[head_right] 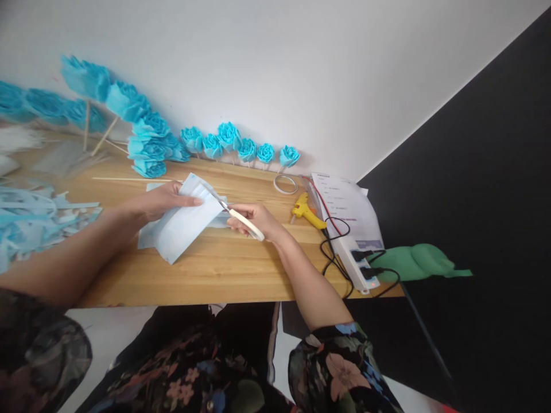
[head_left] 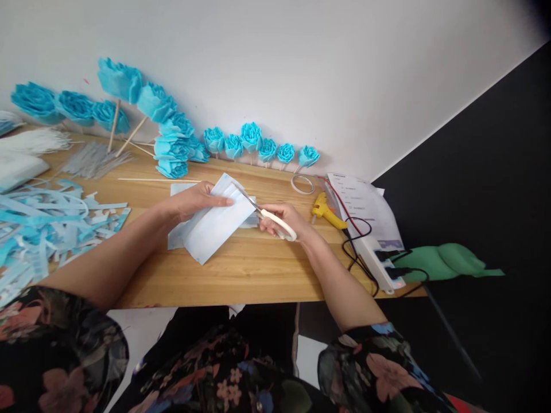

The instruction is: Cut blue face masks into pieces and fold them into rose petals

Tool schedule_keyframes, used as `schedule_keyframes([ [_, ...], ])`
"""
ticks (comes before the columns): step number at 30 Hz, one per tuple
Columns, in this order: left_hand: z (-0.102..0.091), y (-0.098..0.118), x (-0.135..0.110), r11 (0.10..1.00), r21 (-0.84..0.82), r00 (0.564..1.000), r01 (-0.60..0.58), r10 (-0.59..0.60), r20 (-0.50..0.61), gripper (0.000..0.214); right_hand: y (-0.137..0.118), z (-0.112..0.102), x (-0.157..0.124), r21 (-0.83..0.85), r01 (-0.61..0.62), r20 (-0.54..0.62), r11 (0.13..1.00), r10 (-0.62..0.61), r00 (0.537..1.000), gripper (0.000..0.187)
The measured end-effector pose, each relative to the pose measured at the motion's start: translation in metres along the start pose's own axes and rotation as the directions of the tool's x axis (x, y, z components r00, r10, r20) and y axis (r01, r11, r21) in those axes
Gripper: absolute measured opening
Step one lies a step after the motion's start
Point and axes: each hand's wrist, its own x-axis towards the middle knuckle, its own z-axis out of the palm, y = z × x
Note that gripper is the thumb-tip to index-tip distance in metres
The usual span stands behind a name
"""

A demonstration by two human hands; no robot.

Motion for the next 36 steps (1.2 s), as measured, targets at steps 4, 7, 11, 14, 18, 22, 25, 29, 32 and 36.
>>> schedule_keyframes([
  [4, 0.002, 0.001, -0.001, 0.999, 0.029, 1.000, -0.024, 0.024, -0.004, 0.043, -0.002, 0.001, -0.002, -0.049, 0.015, 0.026, 0.999, -0.013, 1.000, 0.054],
  [7, 0.004, 0.001, -0.002, 0.999, 0.042, 0.999, -0.034, 0.035, -0.029, 0.043, -0.003, 0.002, -0.002, -0.066, 0.041, 0.066, 0.997, -0.037, 0.997, 0.053],
  [11, 0.006, 0.001, -0.003, 0.997, 0.064, 0.999, -0.033, 0.034, -0.015, 0.039, -0.004, 0.003, -0.002, -0.093, 0.086, 0.117, 0.992, -0.075, 0.990, 0.047],
  [14, 0.007, 0.000, -0.003, 0.997, 0.068, 0.999, -0.034, 0.034, 0.004, 0.039, -0.004, 0.002, -0.003, -0.108, 0.112, 0.157, 0.988, -0.094, 0.983, 0.046],
  [18, 0.008, 0.000, -0.003, 0.996, 0.075, 0.999, -0.043, 0.042, 0.014, 0.040, -0.002, 0.001, -0.002, -0.116, 0.125, 0.171, 0.985, -0.104, 0.980, 0.042],
  [22, 0.008, -0.001, -0.002, 0.997, 0.070, 0.999, -0.043, 0.041, 0.031, 0.040, 0.000, 0.002, -0.001, -0.087, 0.111, 0.166, 0.990, -0.095, 0.982, 0.042],
  [25, 0.009, -0.001, -0.003, 0.998, 0.062, 0.999, -0.033, 0.030, 0.041, 0.039, 0.002, 0.004, 0.000, -0.061, 0.107, 0.153, 0.992, -0.096, 0.983, 0.043],
  [29, 0.010, 0.000, -0.004, 0.998, 0.048, 0.999, -0.031, 0.029, 0.040, 0.037, 0.005, 0.003, 0.001, -0.048, 0.092, 0.133, 0.995, -0.085, 0.988, 0.041],
  [32, 0.010, 0.001, -0.003, 0.998, 0.043, 0.998, -0.040, 0.038, 0.042, 0.036, 0.006, 0.003, 0.002, -0.036, 0.075, 0.118, 0.997, -0.070, 0.991, 0.043],
  [36, 0.010, 0.001, -0.003, 0.999, 0.037, 0.998, -0.034, 0.032, 0.048, 0.033, 0.006, 0.005, 0.002, -0.023, 0.081, 0.111, 0.996, -0.078, 0.991, 0.041],
])
